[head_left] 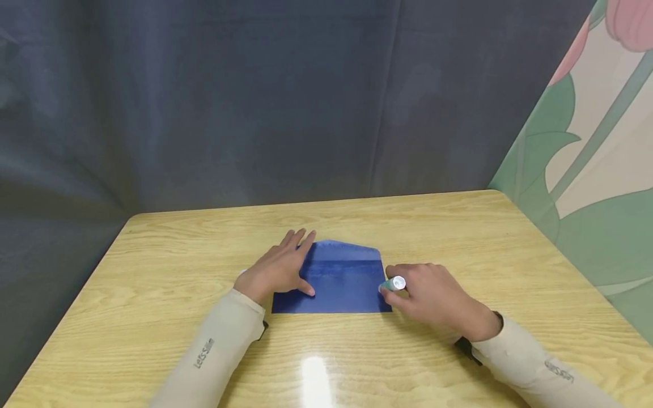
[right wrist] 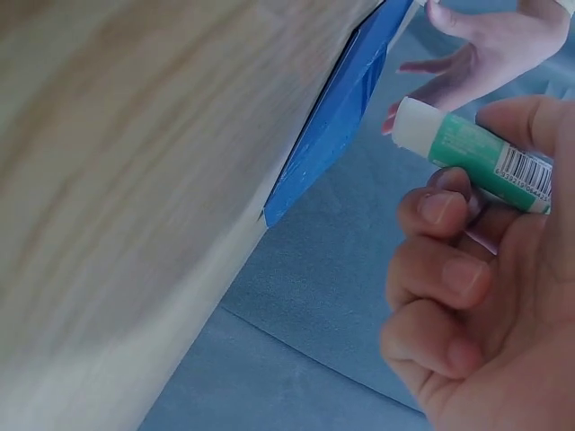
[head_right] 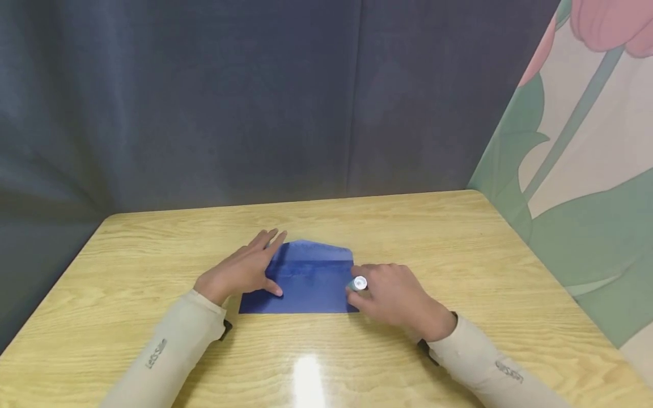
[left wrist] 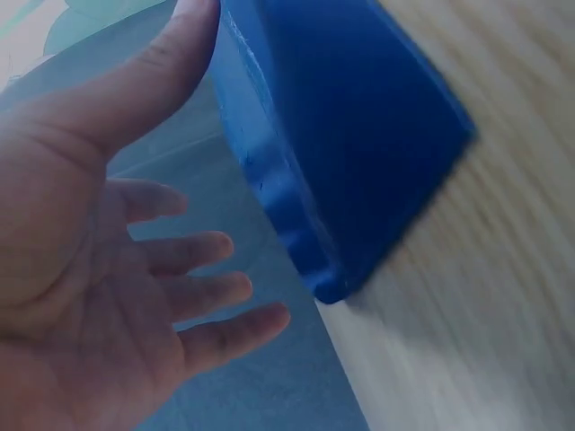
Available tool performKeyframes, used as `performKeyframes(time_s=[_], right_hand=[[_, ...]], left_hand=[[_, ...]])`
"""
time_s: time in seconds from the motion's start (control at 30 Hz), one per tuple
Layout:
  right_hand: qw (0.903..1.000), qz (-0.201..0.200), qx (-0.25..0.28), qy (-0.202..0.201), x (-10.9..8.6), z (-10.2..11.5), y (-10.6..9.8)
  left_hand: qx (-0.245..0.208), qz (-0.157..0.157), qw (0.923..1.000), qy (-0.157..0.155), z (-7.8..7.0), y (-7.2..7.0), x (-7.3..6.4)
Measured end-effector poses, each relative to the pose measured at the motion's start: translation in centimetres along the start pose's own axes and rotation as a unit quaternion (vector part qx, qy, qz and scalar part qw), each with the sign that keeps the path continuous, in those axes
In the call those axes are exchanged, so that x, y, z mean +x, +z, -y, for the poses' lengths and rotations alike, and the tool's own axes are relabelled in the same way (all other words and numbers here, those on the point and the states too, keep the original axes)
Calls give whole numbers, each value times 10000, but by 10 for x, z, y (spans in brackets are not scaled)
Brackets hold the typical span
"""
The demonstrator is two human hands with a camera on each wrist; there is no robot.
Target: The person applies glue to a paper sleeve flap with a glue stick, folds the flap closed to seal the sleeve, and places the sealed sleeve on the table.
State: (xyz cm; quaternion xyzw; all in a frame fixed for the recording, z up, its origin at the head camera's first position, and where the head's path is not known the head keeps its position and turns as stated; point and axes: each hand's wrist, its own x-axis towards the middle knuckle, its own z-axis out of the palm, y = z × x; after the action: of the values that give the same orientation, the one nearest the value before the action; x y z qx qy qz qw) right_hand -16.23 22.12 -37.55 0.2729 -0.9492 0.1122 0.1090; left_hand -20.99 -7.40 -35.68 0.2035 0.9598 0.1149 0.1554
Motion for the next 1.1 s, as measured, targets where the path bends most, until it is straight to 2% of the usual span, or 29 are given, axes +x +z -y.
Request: performKeyframes(time_s=[0.17, 0.3, 0.47, 0.6, 0.7, 0.87, 1.1], right_hand=[[10000, 53, -34, -16, -1, 1, -1], [9999, 44, -83, -47, -2, 1, -2], [9999, 99, -38, -80, -2, 0, 0], [9998, 191, 0, -32, -2, -1, 1], [9997, 239, 6, 8, -2, 0, 1], [9997, 257, -8, -2, -3, 1, 1], [9995, 263, 93, -137, -3, 3, 0]], left_hand=[[5, 159, 9999, 18, -1, 1, 7], [166, 102, 9998, -15, -2, 2, 8], [766, -200, 9969, -6, -8, 4, 8], [1290, -559, 9899, 164, -14, 8, 6], [1500, -850, 9846, 285, -17, 11, 6], [1454, -1037, 9830, 415, -20, 15, 5], [1156, -957, 9878, 427, -22, 17, 2]])
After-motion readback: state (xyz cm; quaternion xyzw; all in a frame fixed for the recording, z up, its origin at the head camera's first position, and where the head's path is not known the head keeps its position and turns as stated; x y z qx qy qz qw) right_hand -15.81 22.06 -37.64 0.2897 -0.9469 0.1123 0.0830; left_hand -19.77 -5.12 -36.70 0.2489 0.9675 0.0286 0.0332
